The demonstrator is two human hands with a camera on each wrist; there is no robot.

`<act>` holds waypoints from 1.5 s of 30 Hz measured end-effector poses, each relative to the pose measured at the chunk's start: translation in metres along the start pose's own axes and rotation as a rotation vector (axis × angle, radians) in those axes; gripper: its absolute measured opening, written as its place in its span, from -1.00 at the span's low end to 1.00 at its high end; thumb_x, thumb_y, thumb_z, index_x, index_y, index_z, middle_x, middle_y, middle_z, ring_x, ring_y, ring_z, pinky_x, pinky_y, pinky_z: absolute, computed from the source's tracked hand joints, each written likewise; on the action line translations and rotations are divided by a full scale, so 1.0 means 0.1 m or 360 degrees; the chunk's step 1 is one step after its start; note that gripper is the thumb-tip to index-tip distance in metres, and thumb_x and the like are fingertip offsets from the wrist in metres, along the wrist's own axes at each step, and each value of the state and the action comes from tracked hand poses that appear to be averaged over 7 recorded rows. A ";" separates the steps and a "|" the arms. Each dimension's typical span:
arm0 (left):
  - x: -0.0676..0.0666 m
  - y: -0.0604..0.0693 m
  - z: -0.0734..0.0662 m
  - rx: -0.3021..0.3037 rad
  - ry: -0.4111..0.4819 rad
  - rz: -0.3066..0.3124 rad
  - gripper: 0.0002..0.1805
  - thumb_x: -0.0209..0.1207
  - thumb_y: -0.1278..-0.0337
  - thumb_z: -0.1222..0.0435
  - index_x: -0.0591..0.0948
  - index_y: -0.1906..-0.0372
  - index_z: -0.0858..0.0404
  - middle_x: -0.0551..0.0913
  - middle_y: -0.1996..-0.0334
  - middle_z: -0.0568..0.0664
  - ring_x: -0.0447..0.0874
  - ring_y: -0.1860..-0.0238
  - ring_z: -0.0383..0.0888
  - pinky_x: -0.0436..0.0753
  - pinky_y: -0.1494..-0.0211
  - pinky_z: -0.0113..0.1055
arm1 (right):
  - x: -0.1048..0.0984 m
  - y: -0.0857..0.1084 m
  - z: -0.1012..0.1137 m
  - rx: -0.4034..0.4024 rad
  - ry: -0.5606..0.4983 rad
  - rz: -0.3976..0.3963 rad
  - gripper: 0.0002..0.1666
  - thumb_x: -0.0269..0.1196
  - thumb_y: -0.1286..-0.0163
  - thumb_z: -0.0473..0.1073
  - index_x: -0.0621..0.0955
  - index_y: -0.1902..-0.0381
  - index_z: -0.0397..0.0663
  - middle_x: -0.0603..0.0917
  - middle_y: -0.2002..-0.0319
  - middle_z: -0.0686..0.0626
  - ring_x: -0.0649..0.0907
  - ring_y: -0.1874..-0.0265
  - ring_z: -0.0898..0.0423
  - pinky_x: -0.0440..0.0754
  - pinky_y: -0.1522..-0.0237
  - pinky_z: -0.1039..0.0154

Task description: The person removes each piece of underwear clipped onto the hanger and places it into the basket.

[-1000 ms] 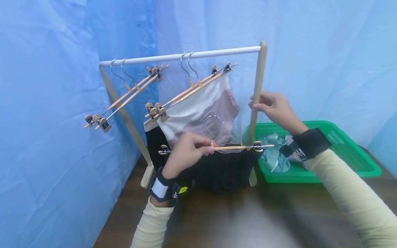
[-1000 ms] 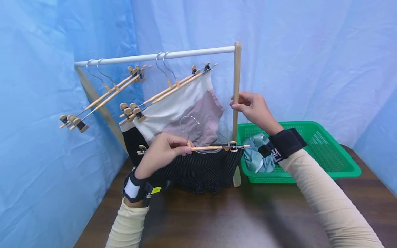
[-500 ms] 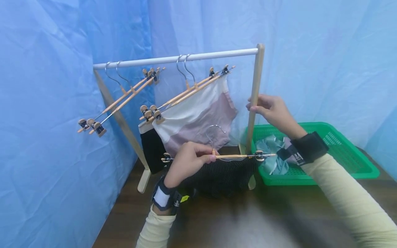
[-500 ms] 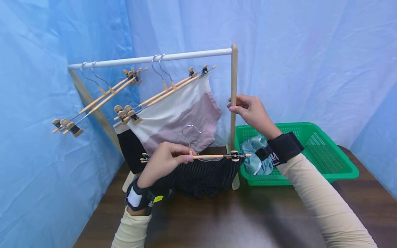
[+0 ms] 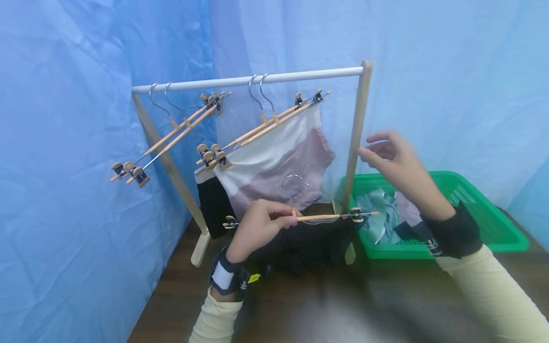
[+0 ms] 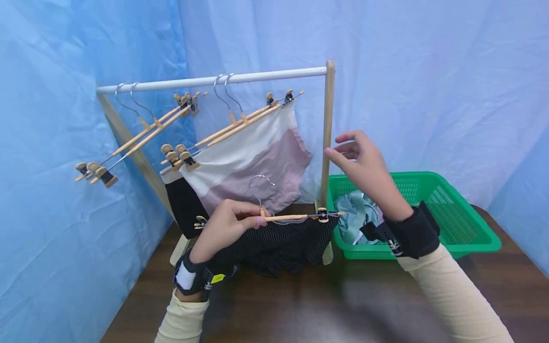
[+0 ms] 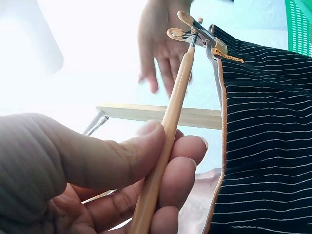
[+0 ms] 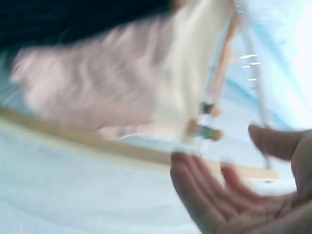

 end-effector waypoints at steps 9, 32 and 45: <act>-0.03 0.03 -0.01 0.0001 0.0013 -0.0043 -0.87 0.36 -0.24 0.36 0.82 0.15 0.21 0.82 0.24 -0.03 0.71 0.32 -0.21 0.70 0.12 -0.31 | 0.20 0.62 -0.03 -0.0462 0.0229 0.0387 -0.62 0.26 -0.51 -0.13 0.62 -0.25 0.11 0.74 -0.11 0.06 0.70 -0.08 0.29 0.65 -0.06 0.42; 0.09 0.04 -0.05 0.0027 -0.0133 -0.0107 -0.86 0.39 -0.19 0.35 0.83 0.15 0.20 0.84 0.22 -0.06 0.76 0.21 -0.17 0.71 0.04 -0.21 | 0.49 0.79 -0.30 -0.0430 0.0217 0.0083 -0.70 0.28 -0.47 -0.23 0.68 -0.11 -0.14 0.81 0.08 -0.08 0.77 0.17 0.18 0.68 0.10 0.44; 0.11 0.04 -0.07 0.0003 -0.0136 -0.0079 -0.86 0.39 -0.19 0.35 0.82 0.15 0.19 0.84 0.22 -0.06 0.78 0.19 -0.16 0.73 0.03 -0.19 | 0.59 0.80 -0.27 -0.0478 0.0306 -0.0052 -0.83 0.30 -0.41 -0.38 0.68 0.06 -0.23 0.79 0.26 -0.08 0.74 0.32 0.08 0.77 0.17 0.16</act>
Point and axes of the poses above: each hand's wrist, its own y-axis away from the middle knuckle, its own x-axis out of the palm, z = x × y, the point moved 3 cm from there along -y, towards the middle knuckle
